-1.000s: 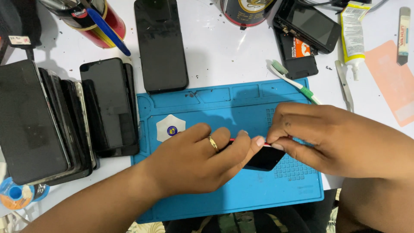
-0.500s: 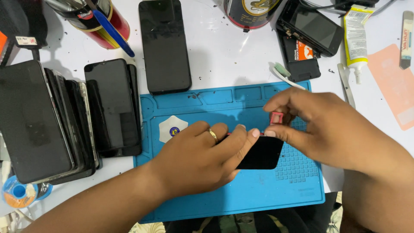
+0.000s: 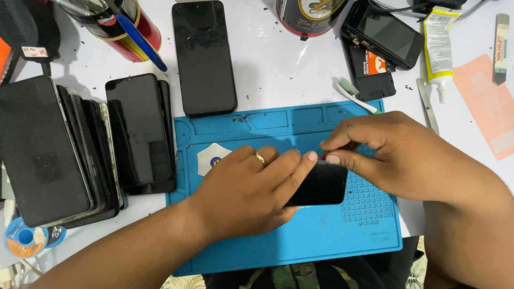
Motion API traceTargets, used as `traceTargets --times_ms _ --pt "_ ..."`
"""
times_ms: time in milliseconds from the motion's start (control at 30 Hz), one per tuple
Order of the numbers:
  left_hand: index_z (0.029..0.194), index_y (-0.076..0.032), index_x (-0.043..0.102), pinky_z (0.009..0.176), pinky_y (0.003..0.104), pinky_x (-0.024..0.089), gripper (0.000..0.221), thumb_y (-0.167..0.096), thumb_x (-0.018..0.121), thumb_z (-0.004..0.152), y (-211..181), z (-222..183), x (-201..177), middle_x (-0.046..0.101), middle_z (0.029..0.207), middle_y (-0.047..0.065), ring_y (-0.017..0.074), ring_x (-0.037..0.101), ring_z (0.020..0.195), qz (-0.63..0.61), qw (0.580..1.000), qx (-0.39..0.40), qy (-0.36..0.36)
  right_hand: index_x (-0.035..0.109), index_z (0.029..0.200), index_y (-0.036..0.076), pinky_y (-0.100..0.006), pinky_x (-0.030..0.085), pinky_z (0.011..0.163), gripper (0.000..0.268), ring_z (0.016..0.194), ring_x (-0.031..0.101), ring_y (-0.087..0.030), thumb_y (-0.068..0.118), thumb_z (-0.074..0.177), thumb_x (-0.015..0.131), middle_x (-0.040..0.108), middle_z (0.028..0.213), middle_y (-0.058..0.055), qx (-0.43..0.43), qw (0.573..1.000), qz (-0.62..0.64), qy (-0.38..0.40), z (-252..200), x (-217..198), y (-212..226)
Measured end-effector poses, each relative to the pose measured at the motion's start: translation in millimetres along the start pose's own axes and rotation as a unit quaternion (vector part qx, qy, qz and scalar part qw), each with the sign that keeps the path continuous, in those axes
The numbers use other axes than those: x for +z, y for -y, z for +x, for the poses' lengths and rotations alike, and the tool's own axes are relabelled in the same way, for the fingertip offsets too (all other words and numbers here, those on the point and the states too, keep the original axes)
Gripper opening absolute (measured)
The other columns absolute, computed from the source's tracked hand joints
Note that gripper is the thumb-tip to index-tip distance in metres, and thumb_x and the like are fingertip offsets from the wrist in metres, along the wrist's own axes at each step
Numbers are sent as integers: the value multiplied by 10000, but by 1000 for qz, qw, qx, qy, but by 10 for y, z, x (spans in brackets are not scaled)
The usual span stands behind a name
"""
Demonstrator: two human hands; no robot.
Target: Cleaning a phone back cover, assembling it, and manipulating internal components with tweezers.
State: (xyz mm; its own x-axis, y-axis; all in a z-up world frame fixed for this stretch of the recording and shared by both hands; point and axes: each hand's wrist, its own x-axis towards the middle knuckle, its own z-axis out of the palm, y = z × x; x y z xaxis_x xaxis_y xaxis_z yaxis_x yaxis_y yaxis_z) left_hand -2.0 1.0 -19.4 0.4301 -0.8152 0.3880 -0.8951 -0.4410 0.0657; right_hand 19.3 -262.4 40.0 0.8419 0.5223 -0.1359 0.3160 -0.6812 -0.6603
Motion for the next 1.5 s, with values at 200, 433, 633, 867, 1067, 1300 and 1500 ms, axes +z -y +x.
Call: traceTargets --times_ms 200,433,633,867,1067,1300,1500 --pt "1463 -26 535 646 401 518 873 -530 874 835 62 0 6 621 1231 96 260 613 912 8 999 -38 -14 711 1329 194 -287 642 791 484 1174 753 -150 282 853 722 754 1346 5 26 995 66 77 -18 -115 11" --pt "1404 -10 597 599 387 511 842 -520 893 804 6 42 -29 635 1181 105 273 635 853 -14 997 -67 -47 743 1322 212 -264 576 909 450 1119 753 -83 286 883 675 792 1325 60 103 984 110 94 41 -96 -82" --pt "1378 39 548 689 499 558 790 -406 894 825 53 85 -110 633 1151 173 401 666 867 -107 977 -161 -95 485 1548 138 -334 615 804 701 1037 687 -164 337 886 600 699 1194 -61 119 949 289 50 112 1 -52" --pt "1422 -34 509 736 452 582 859 -436 914 779 101 126 -79 548 1210 159 343 654 1022 -171 929 -319 -80 205 1618 103 -365 662 765 775 928 759 -248 177 947 587 659 1084 -142 41 943 330 29 185 187 21" --pt "1414 -140 572 907 341 530 793 -542 754 755 104 228 -249 604 1200 74 214 635 1134 -371 843 -387 -52 165 1638 111 -354 603 913 786 980 688 -205 116 990 611 641 1074 -128 -56 889 453 -11 153 347 19" --pt "1509 -154 499 864 284 533 940 -689 634 748 75 212 -267 575 1296 51 172 633 1126 -547 766 -338 -4 359 1577 60 -243 533 839 696 925 553 -86 153 960 668 551 1063 -18 -37 927 362 -85 127 345 -6" --pt "1599 -83 270 1093 385 476 791 -455 541 955 98 113 -167 537 1530 164 271 568 1368 -705 650 -263 110 594 1295 33 -220 489 746 414 711 511 -48 122 927 763 508 716 48 -35 949 243 -199 155 410 -13"
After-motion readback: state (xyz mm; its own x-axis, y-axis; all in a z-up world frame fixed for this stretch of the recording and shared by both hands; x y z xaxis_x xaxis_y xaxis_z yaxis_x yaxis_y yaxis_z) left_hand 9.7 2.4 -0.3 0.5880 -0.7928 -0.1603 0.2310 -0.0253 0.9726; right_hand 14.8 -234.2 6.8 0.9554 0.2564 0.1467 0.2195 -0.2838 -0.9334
